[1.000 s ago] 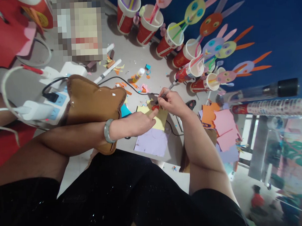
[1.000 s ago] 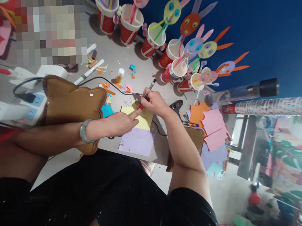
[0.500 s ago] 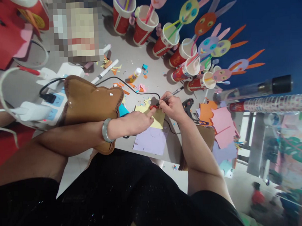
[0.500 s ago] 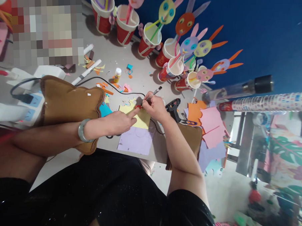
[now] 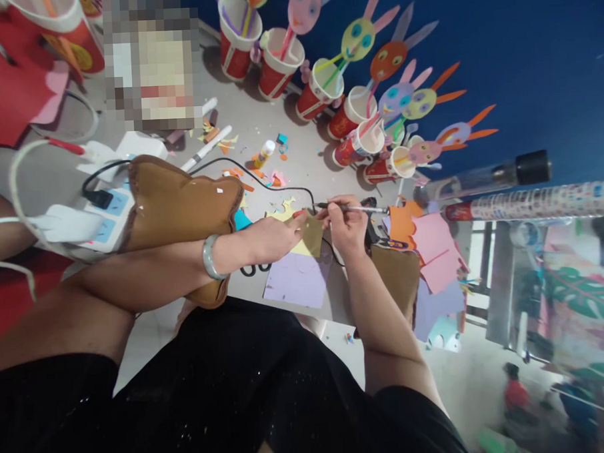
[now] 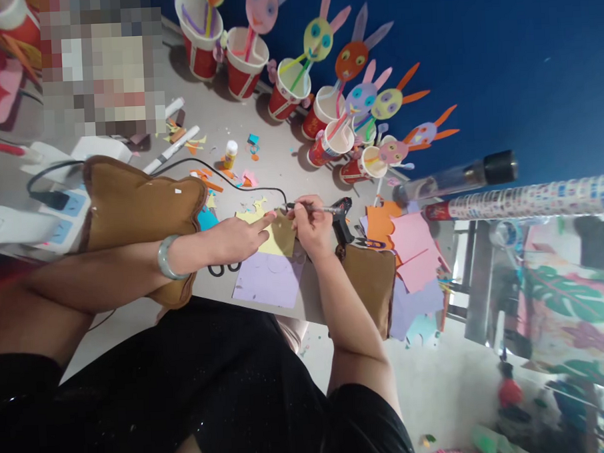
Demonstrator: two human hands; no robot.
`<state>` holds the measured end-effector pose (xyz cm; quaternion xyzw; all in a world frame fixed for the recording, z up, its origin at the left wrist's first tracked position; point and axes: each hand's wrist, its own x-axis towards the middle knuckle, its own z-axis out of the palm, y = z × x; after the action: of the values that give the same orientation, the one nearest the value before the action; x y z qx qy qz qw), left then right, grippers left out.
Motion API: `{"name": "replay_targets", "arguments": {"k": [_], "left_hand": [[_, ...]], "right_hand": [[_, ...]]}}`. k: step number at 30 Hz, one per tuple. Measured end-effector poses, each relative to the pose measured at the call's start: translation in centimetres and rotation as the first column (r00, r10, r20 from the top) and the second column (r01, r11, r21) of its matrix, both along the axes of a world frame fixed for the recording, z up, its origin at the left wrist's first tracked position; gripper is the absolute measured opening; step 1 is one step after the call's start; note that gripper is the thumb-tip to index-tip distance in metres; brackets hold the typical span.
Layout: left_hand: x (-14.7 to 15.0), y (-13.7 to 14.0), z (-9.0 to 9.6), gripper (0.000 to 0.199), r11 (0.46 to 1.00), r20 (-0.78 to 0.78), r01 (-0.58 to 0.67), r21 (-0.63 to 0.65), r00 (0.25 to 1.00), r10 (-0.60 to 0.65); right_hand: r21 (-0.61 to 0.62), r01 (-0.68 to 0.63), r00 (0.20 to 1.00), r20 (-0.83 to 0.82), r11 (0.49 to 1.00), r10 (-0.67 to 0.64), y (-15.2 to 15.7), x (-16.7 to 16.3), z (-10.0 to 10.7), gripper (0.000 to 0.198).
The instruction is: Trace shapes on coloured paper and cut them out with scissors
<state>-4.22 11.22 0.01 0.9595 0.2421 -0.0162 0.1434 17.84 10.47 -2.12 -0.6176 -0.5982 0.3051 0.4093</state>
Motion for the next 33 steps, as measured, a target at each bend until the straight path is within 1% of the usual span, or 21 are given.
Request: {"name": "replay_targets", "arguments": {"k": [2,4,6,9,11,14,16,18,20,22,23,24,27,29,31,33], "left_hand": [[0.0,0.1,-0.3,0.038,0.999,0.035,0.006,0.041,0.999,-0.007],[-0.1,0.2,-0.7,0.039,0.998,0.056,0.001,0.065,0.998,-0.004],[0.0,0.2,-1.0,0.041,0.997,0.079,-0.018,0.073,0.997,0.012],[0.0,0.4,-1.2,0.042,0.997,0.129,-0.038,0.066,0.991,0.03],[0.1,0.5,-1.2,0.039,0.998,0.141,-0.043,0.046,0.989,0.036],[0.0,0.6,-0.8,0.035,0.998,0.145,-0.055,0.022,0.988,0.051],[-0.1,0.6,-0.6,0.033,0.997,0.187,-0.069,0.02,0.98,0.064],[-0.2,0.6,-0.4,0.031,0.994,0.251,-0.102,0.025,0.964,0.093],[-0.3,0.7,-0.2,0.029,0.993,0.283,-0.119,0.024,0.953,0.107],[-0.4,0.8,-0.2,0.026,0.995,0.269,-0.096,0.01,0.959,0.09],[-0.4,0.9,-0.1,0.024,0.997,0.253,-0.072,0.0,0.965,0.069],[-0.4,1.0,-0.1,0.022,0.999,0.238,-0.043,-0.009,0.97,0.044],[-0.4,1.1,-0.1,0.015,0.997,0.208,0.072,-0.041,0.976,-0.062],[-0.5,1.1,-0.2,0.012,0.989,0.203,0.139,-0.056,0.971,-0.125],[-0.5,1.2,-0.6,0.01,0.987,0.212,0.151,-0.057,0.968,-0.136],[-0.5,1.2,-1.1,0.011,0.993,0.24,0.104,-0.052,0.967,-0.088]], "right_hand": [[0.071,-0.032,0.999,0.039,0.997,0.029,-0.7,0.0,-0.1,0.024],[0.123,-0.125,0.981,0.161,0.984,0.104,-1.2,0.1,0.0,0.024],[0.155,-0.243,0.94,0.282,0.958,0.193,-1.3,0.3,0.1,0.024],[0.134,-0.38,0.865,0.401,0.915,0.3,-1.1,0.2,-0.2,0.033],[0.104,-0.401,0.841,0.436,0.91,0.321,-0.8,-0.3,-0.8,0.033],[0.116,-0.371,0.852,0.438,0.921,0.287,-0.6,-1.3,-1.5,0.027],[0.132,-0.337,0.858,0.451,0.932,0.247,-0.6,-1.6,-1.7,0.027],[0.168,-0.263,0.867,0.474,0.95,0.156,-0.7,-1.2,-1.6,0.027],[0.233,-0.14,0.873,0.487,0.962,0.009,-0.5,0.1,-1.2,0.026],[0.276,-0.027,0.858,0.5,0.961,-0.119,0.1,2.2,-0.6,0.026],[0.276,0.029,0.823,0.539,0.961,-0.18,0.5,3.3,-0.3,0.026],[0.259,0.062,0.785,0.584,0.964,-0.208,1.0,4.5,-0.1,0.027],[0.206,0.077,0.757,0.625,0.975,-0.192,2.7,7.2,0.4,0.029],[0.11,0.078,0.724,0.677,0.991,-0.132,3.8,8.3,0.3,0.031],[0.034,0.079,0.703,0.707,0.996,-0.08,4.7,8.7,0.1,0.033],[-0.001,0.069,0.7,0.712,0.998,-0.048,5.2,8.8,-0.2,0.034]]}}
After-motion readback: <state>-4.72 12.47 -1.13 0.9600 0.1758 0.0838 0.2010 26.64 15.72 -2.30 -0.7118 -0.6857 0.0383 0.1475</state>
